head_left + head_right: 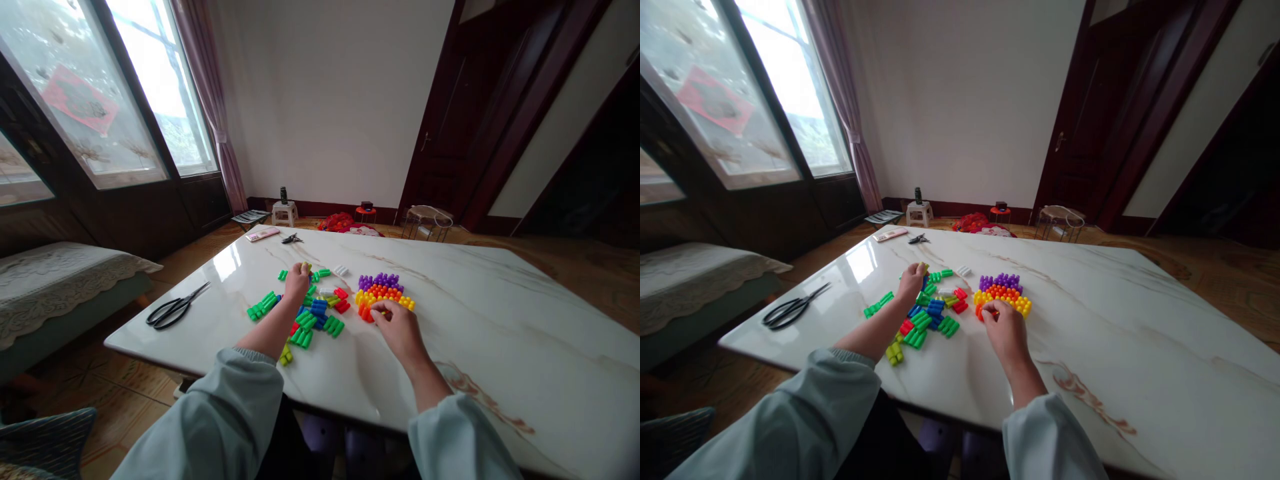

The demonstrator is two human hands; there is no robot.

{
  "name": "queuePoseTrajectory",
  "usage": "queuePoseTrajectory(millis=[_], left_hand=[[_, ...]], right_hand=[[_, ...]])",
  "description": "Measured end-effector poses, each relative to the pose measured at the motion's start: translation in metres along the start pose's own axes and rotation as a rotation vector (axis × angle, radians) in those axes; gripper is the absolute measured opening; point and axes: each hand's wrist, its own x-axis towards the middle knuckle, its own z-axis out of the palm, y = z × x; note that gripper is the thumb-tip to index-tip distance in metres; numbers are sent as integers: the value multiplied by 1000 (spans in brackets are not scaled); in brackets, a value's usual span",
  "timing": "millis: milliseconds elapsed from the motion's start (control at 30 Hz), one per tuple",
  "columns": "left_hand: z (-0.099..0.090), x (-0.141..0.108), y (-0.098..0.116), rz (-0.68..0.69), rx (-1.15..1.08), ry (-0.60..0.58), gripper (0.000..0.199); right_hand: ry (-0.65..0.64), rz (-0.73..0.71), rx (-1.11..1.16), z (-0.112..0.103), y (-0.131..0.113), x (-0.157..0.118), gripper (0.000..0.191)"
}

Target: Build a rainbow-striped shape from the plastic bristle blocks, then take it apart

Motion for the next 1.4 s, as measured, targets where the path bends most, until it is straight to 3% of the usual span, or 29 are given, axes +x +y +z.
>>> queuePoseTrajectory(millis=[133,233,333,500,800,900,1100,1200,1267,1400], left_hand=[[13,-14,22,-91,-367,-204,29],[22,-31,40,-90,-488,-362,37],[34,-47,51,-46,-472,-502,44],[46,-67,59,112,-198,-702,50],[40,-80,79,242,242,-661,61],[44,-84,77,307,310,-644,57],[52,-83,69,499,438,-613,48],[55,-81,66,610,500,-598,35],[56,-82,69,621,502,-596,34],[53,-86,78,519,430,-600,48]], right_hand=[[-48,-3,24,9,-3,-1,15],[-83,33,89,13,-6,-1,15],[-88,84,240,13,-13,-1,26],[-84,128,468,6,-25,-2,47],[-46,161,496,4,-26,-6,37],[-68,273,606,4,-29,-6,32],[-147,649,971,-1,-30,-3,21],[-124,684,1049,0,-30,-3,16],[-97,670,1068,1,-31,-3,15],[2,666,1109,-4,-27,2,18]])
